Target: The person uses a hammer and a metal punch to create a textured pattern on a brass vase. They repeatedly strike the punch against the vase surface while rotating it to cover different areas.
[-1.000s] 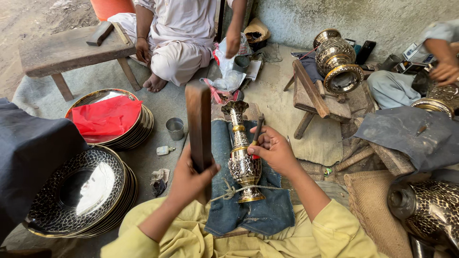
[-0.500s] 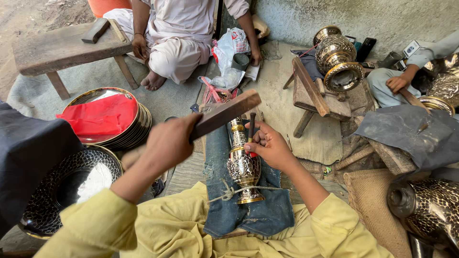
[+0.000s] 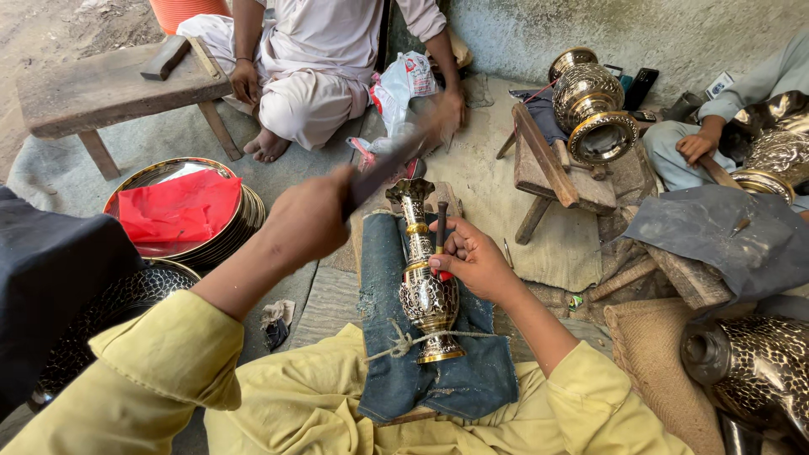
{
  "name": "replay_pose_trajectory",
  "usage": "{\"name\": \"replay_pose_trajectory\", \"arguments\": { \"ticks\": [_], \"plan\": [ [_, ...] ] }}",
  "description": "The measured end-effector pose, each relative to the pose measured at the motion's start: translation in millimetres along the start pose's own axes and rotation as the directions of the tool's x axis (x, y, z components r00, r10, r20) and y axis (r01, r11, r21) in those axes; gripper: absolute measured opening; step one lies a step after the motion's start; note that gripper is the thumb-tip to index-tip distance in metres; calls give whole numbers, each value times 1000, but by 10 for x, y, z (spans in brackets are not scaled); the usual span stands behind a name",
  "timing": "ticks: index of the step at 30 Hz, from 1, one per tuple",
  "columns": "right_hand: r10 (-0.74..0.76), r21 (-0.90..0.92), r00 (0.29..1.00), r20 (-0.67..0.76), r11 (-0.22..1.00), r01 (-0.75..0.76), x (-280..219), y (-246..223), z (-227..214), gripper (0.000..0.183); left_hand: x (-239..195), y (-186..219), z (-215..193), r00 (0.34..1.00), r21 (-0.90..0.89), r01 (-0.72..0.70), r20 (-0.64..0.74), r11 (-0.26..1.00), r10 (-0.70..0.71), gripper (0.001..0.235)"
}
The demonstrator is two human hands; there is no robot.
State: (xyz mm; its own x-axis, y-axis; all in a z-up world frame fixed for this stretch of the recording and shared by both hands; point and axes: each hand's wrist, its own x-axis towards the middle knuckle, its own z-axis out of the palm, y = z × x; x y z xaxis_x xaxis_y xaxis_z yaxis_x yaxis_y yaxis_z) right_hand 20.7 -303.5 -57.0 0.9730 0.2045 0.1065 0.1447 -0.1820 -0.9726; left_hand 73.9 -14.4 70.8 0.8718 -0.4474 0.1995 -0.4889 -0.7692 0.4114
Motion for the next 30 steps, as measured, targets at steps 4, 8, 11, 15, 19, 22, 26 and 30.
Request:
{"name": "replay_pose_trajectory", "arguments": {
  "ticks": [4, 8, 11, 15, 19, 22, 26, 30],
  "plan": [
    [38, 48, 999, 6, 998, -38, -7, 2, 11, 51, -38, 43, -20, 999, 88, -35, 28, 996, 32, 36],
    [40, 35, 999, 14, 999, -41, -11, -43, -11, 51, -99, 77, -42, 995, 190, -36, 96, 981, 18, 31],
    [38, 157, 998, -41, 987, -31, 13, -79, -38, 50, -142, 76, -28, 997, 180, -74, 22, 981, 71, 44],
    [102, 198, 995, -24, 976, -95, 42, -82, -78, 54, -121, 53, 20, 981, 120, -132, -126, 984, 147, 55],
    [52, 113, 998, 23, 992, -55, 58, -19, -49, 57, -95, 30, 33, 995, 92, -100, -16, 991, 102, 48],
    [8, 91, 1000, 29, 996, -11, 48, 29, -35, 56, -36, 11, 17, 996, 160, -24, 93, 987, 9, 43],
    [26, 42, 999, 20, 999, -27, 32, 45, -32, 57, 64, 29, 29, 999, -57, -30, -39, 998, 28, 40],
    [28, 83, 999, 38, 996, -31, 42, 16, -30, 57, 53, 56, 56, 997, 146, -41, 65, 988, 31, 34]
  ]
}}
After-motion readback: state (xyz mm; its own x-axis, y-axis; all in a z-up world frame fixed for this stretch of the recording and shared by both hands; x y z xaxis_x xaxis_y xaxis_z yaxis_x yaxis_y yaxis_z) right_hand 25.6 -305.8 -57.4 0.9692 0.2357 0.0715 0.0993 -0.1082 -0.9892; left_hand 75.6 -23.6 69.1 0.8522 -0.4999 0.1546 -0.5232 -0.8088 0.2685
